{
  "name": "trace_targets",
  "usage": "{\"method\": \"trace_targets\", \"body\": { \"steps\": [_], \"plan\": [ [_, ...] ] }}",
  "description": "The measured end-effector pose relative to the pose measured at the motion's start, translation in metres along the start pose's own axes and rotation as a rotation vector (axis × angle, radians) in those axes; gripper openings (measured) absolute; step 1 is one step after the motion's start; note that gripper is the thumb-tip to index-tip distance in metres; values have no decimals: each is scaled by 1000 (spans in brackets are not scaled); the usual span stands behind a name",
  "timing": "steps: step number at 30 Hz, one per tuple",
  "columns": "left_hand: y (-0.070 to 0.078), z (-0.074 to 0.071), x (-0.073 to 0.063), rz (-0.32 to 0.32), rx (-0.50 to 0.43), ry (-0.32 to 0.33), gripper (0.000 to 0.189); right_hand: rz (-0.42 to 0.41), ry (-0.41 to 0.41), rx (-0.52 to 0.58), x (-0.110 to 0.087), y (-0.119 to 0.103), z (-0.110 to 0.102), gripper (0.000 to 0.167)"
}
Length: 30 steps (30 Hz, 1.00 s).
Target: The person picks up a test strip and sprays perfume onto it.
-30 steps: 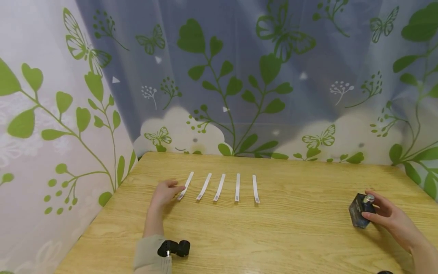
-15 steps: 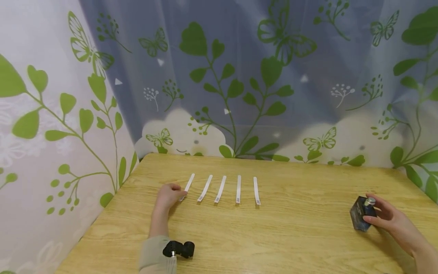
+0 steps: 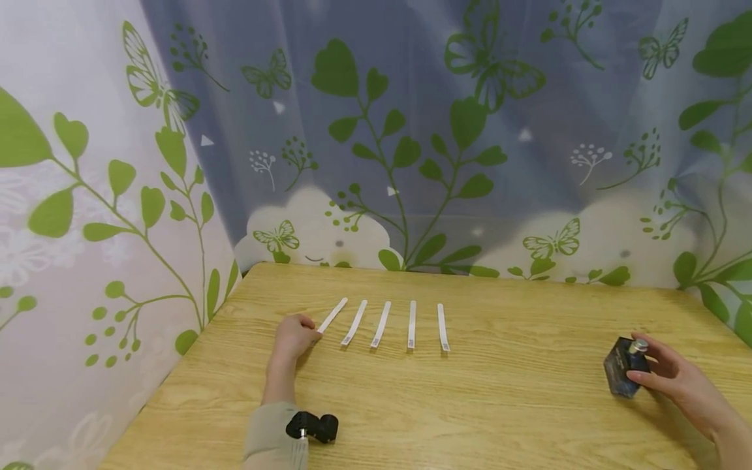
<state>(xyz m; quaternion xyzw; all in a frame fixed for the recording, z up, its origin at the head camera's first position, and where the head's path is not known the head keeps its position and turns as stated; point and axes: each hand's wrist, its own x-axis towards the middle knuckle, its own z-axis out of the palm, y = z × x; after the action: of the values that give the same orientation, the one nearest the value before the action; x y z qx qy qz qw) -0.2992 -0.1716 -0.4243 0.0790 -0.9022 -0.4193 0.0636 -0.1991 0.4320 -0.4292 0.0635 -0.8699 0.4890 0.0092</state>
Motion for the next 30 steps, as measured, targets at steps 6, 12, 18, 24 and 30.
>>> {"method": "trace_targets", "body": {
  "steps": [6,12,18,24,30],
  "plan": [
    [3,2,0,38,24,20,13,4,6,9,-3,0,-2,70],
    [4,0,-2,64,53,14,7,-4,9,18,-1,0,-3,69],
    [4,-3,-5,62,68,11,10,-3,2,24,-1,-7,0,65],
    [3,-3,-4,56,60,8,9,6,22,17,0,-10,2,62],
    [3,-2,-4,58,52,17,9,12,32,7,-1,-9,3,64]
  ]
}}
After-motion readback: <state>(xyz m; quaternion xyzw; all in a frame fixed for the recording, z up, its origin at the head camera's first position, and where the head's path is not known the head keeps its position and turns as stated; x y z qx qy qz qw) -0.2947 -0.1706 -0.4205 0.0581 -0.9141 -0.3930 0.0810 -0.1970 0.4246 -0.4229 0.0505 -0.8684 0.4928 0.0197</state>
